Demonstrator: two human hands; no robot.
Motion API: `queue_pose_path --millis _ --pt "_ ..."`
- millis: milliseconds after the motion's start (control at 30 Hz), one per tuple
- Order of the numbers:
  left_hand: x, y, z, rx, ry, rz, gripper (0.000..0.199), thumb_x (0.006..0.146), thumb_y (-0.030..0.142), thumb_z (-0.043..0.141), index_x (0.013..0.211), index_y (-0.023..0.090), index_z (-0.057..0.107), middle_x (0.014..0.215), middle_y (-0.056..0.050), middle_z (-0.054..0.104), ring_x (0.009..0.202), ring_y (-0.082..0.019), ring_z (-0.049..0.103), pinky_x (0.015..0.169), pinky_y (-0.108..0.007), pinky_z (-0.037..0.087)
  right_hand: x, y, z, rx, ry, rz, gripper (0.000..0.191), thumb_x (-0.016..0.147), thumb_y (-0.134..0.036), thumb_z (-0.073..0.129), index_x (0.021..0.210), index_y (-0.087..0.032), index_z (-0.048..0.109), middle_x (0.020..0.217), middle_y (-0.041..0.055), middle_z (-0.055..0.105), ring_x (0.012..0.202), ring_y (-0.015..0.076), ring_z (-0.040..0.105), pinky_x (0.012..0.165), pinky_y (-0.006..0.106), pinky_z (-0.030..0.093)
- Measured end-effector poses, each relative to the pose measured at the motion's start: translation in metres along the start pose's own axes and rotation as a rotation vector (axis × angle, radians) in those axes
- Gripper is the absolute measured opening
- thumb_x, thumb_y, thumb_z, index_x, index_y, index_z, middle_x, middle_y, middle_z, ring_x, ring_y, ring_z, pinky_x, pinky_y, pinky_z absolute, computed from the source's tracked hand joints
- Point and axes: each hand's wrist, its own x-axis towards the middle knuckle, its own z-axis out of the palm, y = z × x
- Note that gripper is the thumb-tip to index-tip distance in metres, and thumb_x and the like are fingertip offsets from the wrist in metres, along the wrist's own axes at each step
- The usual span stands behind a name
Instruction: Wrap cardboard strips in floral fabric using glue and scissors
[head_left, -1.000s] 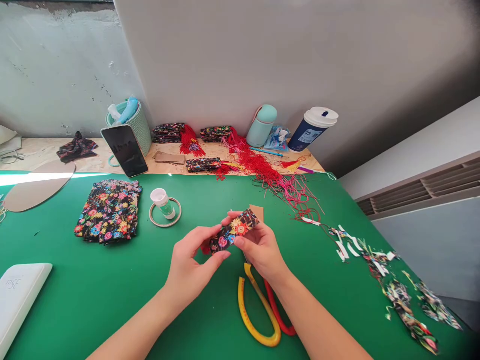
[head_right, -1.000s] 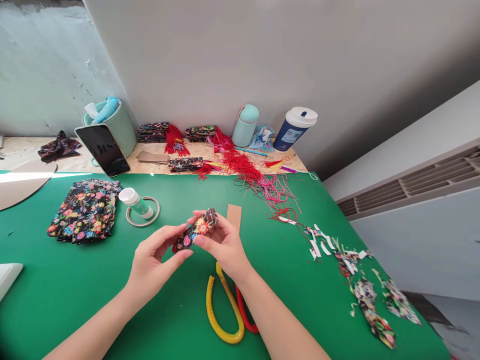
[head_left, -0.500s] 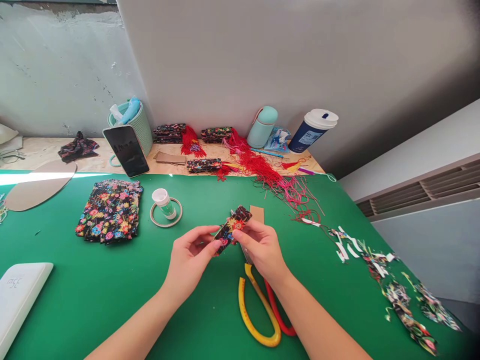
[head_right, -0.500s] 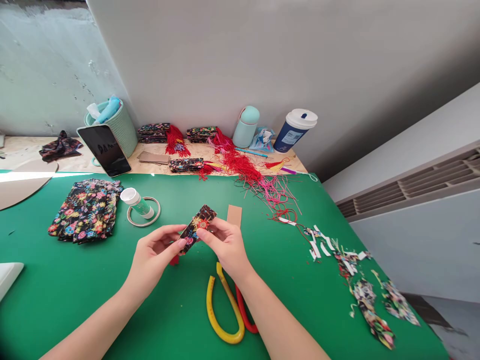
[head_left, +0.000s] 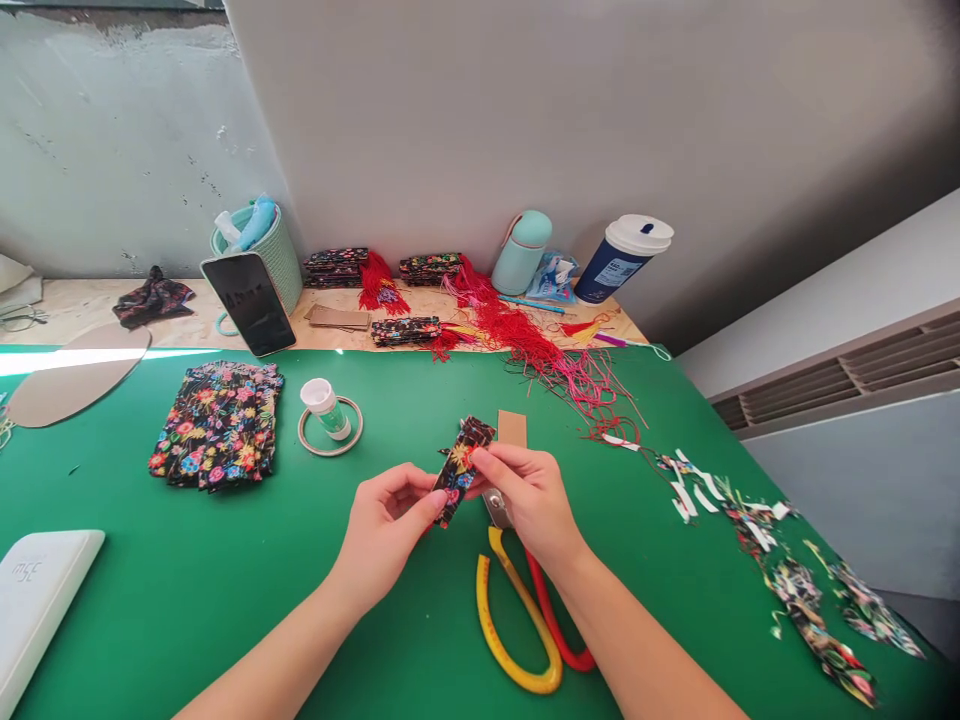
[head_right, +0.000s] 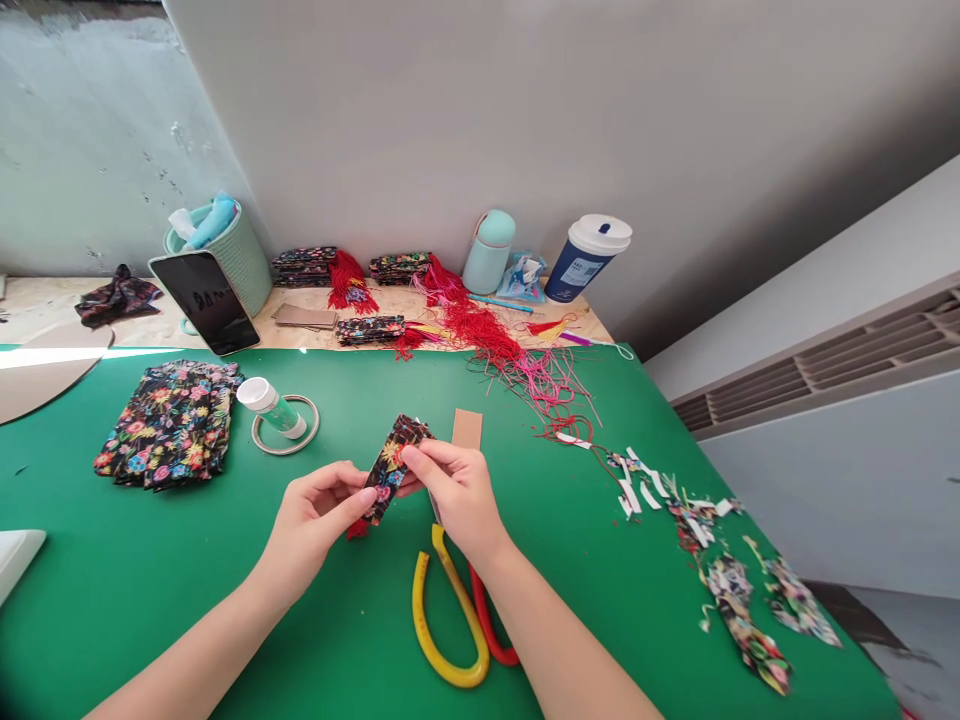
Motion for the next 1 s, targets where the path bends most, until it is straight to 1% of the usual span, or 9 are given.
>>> queue_pose_path --millis 200,300,433,600,667,733,800,867,1000 --pt "0.0 -0.007 -0.002 0.583 0.244 0.644 0.012 0.08 0.016 0.057 0.079 0.019 0.069 0.06 0.0 0.055 0.056 -0.012 0.051 0.054 -0.024 0.043 -0.004 0.009 0.012 0.052 0.046 0.056 0.029 0.069 -0.039 0.077 0.09 -0.019 0.071 0.084 0.0038 0.073 0.077 0.0193 0.07 0.067 0.032 0.062" --pt "0.001 -0.008 -0.003 0.671 0.256 0.747 0.017 0.083 0.014 0.054 0.083 0.02 0.069 0.061 0.0 0.056 0.056 -0.012 0.051 0.052 -0.024 0.043 -0.006 0.009 0.013 0.07 0.035 0.021 0.032 0.068 -0.036 0.079 0.094 -0.02 0.069 0.087 0.0047 0.073 0.082 0.0197 0.07 0.075 0.035 0.062" --pt "0.002 -0.009 -0.002 0.702 0.254 0.779 0.016 0.083 0.013 0.054 0.083 0.02 0.068 0.062 0.0 0.055 0.056 -0.012 0.051 0.051 -0.023 0.043 -0.008 0.007 0.012 0.078 0.053 -0.013 0.038 0.069 -0.033 0.078 0.102 -0.021 0.065 0.093 0.0052 0.072 0.082 0.0191 0.07 0.073 0.035 0.062" --pt "0.001 -0.008 -0.002 0.651 0.227 0.783 0.017 0.081 0.01 0.056 0.084 0.021 0.069 0.061 0.0 0.054 0.062 -0.014 0.056 0.057 -0.026 0.049 -0.008 0.007 0.009 0.094 0.016 -0.016 0.032 0.078 -0.04 0.069 0.104 -0.02 0.065 0.094 0.0064 0.072 0.082 0.0192 0.07 0.071 0.033 0.061" --pt "-0.001 -0.007 -0.003 0.542 0.146 0.732 0.018 0.08 0.012 0.058 0.089 0.022 0.07 0.068 -0.002 0.058 0.082 -0.02 0.063 0.074 -0.033 0.054 -0.006 0.008 0.007 0.093 -0.005 0.0 0.037 0.08 -0.043 0.066 0.109 -0.021 0.064 0.099 0.0079 0.072 0.082 0.02 0.07 0.071 0.034 0.06" --pt "-0.003 -0.005 -0.003 0.338 0.024 0.576 0.019 0.082 0.018 0.058 0.095 0.023 0.071 0.087 -0.007 0.062 0.101 -0.025 0.061 0.081 -0.038 0.056 -0.004 0.01 0.004 0.081 -0.028 0.01 0.044 0.081 -0.047 0.062 0.116 -0.02 0.062 0.103 0.0099 0.072 0.082 0.0212 0.07 0.069 0.035 0.06" --pt "-0.003 -0.003 -0.002 0.106 -0.052 0.355 0.017 0.084 0.025 0.059 0.095 0.022 0.072 0.104 -0.009 0.059 0.1 -0.025 0.062 0.071 -0.034 0.06 -0.003 0.011 0.002 0.067 -0.051 0.002 0.05 0.082 -0.05 0.06 0.122 -0.02 0.06 0.105 0.0112 0.071 0.084 0.0223 0.07 0.068 0.036 0.06" --pt "-0.001 -0.002 -0.001 -0.042 -0.046 0.191 0.015 0.081 0.03 0.064 0.089 0.02 0.073 0.109 -0.009 0.055 0.087 -0.021 0.064 0.058 -0.029 0.06 -0.001 0.012 0.001 0.055 -0.065 -0.012 0.051 0.083 -0.05 0.059 0.124 -0.02 0.059 0.105 0.0113 0.071 0.088 0.0233 0.069 0.07 0.037 0.06" --pt "0.002 -0.005 0.002 -0.044 0.054 0.117 0.016 0.073 0.029 0.072 0.084 0.018 0.07 0.105 -0.007 0.056 0.079 -0.017 0.063 0.05 -0.024 0.059 -0.001 0.012 0.004 0.005 -0.082 0.004 0.041 0.085 -0.048 0.056 0.114 -0.021 0.067 0.103 0.0094 0.071 0.093 0.0243 0.067 0.071 0.037 0.06"
